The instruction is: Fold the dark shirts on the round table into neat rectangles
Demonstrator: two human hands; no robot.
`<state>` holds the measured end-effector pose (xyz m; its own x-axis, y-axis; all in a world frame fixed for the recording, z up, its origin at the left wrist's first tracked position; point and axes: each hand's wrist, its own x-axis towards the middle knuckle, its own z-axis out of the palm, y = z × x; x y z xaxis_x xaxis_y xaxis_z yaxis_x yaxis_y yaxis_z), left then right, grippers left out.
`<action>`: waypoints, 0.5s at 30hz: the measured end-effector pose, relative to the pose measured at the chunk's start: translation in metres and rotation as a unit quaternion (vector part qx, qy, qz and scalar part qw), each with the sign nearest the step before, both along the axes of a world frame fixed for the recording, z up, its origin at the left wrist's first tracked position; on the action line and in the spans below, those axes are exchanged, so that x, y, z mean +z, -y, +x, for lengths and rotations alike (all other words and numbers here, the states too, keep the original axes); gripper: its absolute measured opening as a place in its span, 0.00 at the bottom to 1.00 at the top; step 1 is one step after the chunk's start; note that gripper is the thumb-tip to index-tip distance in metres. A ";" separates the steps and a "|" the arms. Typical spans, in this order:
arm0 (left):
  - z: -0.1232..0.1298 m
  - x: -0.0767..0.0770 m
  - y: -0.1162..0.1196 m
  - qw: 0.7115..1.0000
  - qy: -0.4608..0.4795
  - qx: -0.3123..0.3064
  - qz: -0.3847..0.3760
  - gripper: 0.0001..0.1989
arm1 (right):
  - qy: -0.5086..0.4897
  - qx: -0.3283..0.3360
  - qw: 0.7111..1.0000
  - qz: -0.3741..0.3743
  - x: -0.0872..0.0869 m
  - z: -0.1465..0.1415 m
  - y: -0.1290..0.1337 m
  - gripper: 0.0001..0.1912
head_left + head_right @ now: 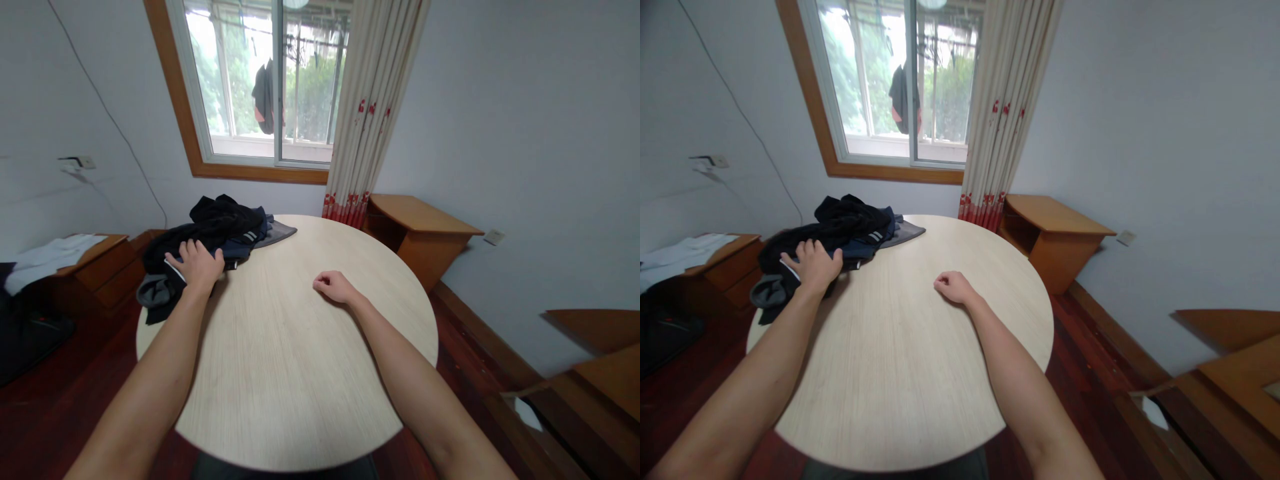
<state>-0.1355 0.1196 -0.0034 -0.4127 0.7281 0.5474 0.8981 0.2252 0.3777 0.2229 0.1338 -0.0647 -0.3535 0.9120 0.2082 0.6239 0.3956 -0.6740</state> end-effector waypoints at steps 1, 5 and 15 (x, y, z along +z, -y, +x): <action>0.004 0.003 0.001 1.000 0.002 -0.009 0.018 0.31 | 0.000 -0.001 1.000 0.001 0.000 0.000 0.000 0.10; 0.047 0.013 0.016 0.991 -0.023 -0.103 0.084 0.30 | 0.000 -0.003 1.000 0.003 -0.003 0.000 -0.003 0.09; 0.170 -0.031 0.071 0.750 -0.177 -0.620 0.146 0.22 | -0.229 -0.013 0.966 -0.117 -0.001 -0.001 -0.006 0.38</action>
<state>0.0350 0.0485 -0.0342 0.6920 0.2591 0.6738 0.4040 -0.9125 -0.0640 0.2219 0.1395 -0.0661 -0.2494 0.9603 0.1248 0.2474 0.1878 -0.9505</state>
